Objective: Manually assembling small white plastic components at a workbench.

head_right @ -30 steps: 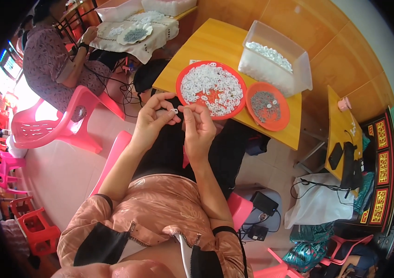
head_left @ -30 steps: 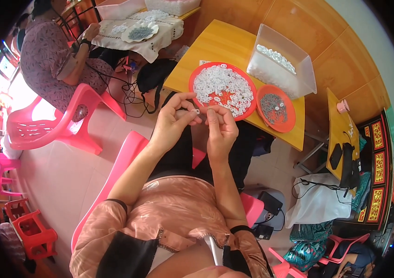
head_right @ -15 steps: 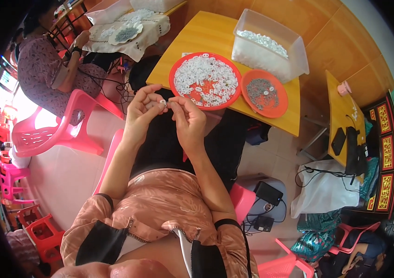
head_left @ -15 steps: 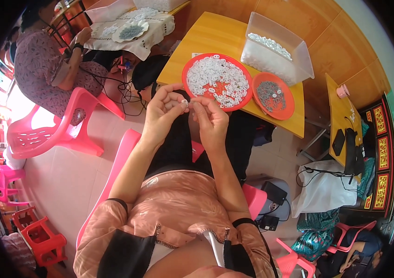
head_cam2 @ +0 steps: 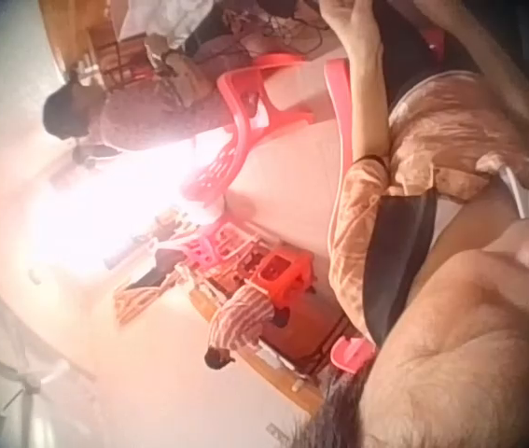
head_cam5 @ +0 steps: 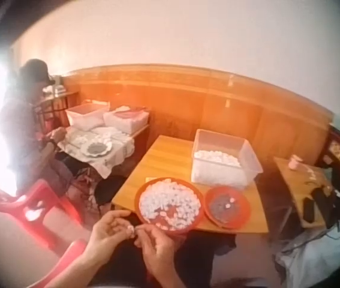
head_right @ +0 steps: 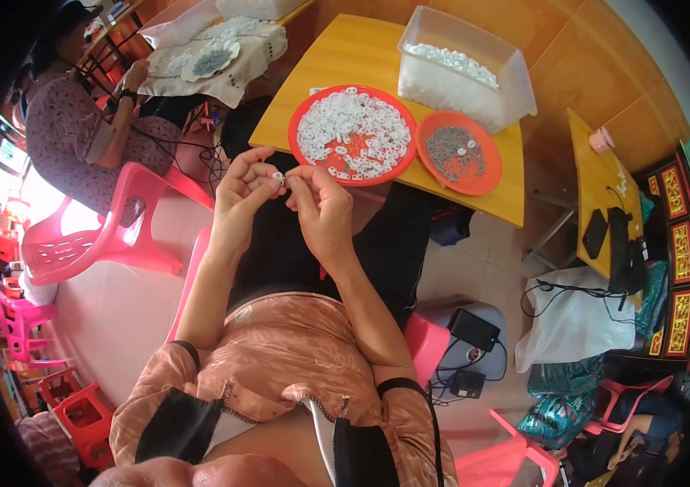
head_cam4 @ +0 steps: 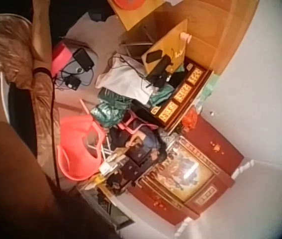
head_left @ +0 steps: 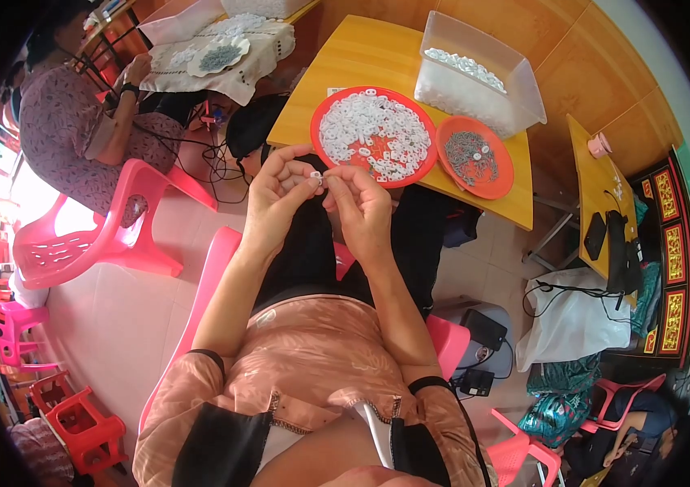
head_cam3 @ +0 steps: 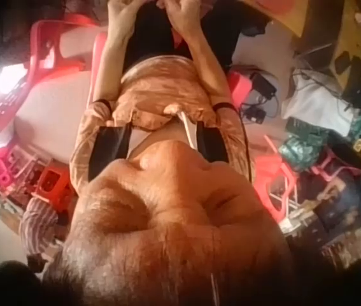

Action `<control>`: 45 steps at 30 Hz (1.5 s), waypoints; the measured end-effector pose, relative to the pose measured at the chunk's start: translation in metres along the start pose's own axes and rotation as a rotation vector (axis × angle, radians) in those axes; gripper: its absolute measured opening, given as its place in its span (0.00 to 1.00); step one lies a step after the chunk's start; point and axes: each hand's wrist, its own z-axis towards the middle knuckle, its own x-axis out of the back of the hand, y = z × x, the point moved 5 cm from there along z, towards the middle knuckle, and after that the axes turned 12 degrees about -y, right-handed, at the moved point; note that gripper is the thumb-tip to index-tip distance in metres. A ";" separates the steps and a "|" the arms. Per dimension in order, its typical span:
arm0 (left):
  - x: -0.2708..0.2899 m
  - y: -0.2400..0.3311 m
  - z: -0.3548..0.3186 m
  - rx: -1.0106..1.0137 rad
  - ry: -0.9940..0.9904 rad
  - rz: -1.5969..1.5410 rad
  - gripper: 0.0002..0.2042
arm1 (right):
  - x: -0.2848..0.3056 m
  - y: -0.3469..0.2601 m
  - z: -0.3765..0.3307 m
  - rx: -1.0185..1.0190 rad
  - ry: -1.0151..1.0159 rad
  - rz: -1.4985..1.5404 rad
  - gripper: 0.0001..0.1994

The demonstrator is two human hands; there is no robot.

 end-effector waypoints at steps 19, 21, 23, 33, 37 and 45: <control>0.002 0.001 -0.002 0.016 0.020 0.037 0.18 | -0.003 -0.003 -0.001 -0.012 -0.033 -0.071 0.06; 0.002 0.001 -0.003 0.014 0.026 0.046 0.18 | -0.002 -0.001 -0.001 -0.024 -0.041 -0.046 0.06; 0.002 0.001 -0.002 0.020 0.029 0.047 0.18 | -0.001 0.001 0.000 -0.034 -0.049 -0.023 0.06; 0.005 0.000 -0.003 0.019 0.048 0.177 0.18 | -0.002 0.002 0.000 -0.037 -0.027 -0.067 0.05; 0.003 0.000 -0.002 0.043 0.024 0.186 0.17 | 0.001 0.002 -0.001 -0.027 0.015 -0.094 0.05; 0.005 -0.007 -0.001 0.038 0.041 0.152 0.14 | 0.002 -0.002 -0.003 -0.033 0.015 -0.173 0.05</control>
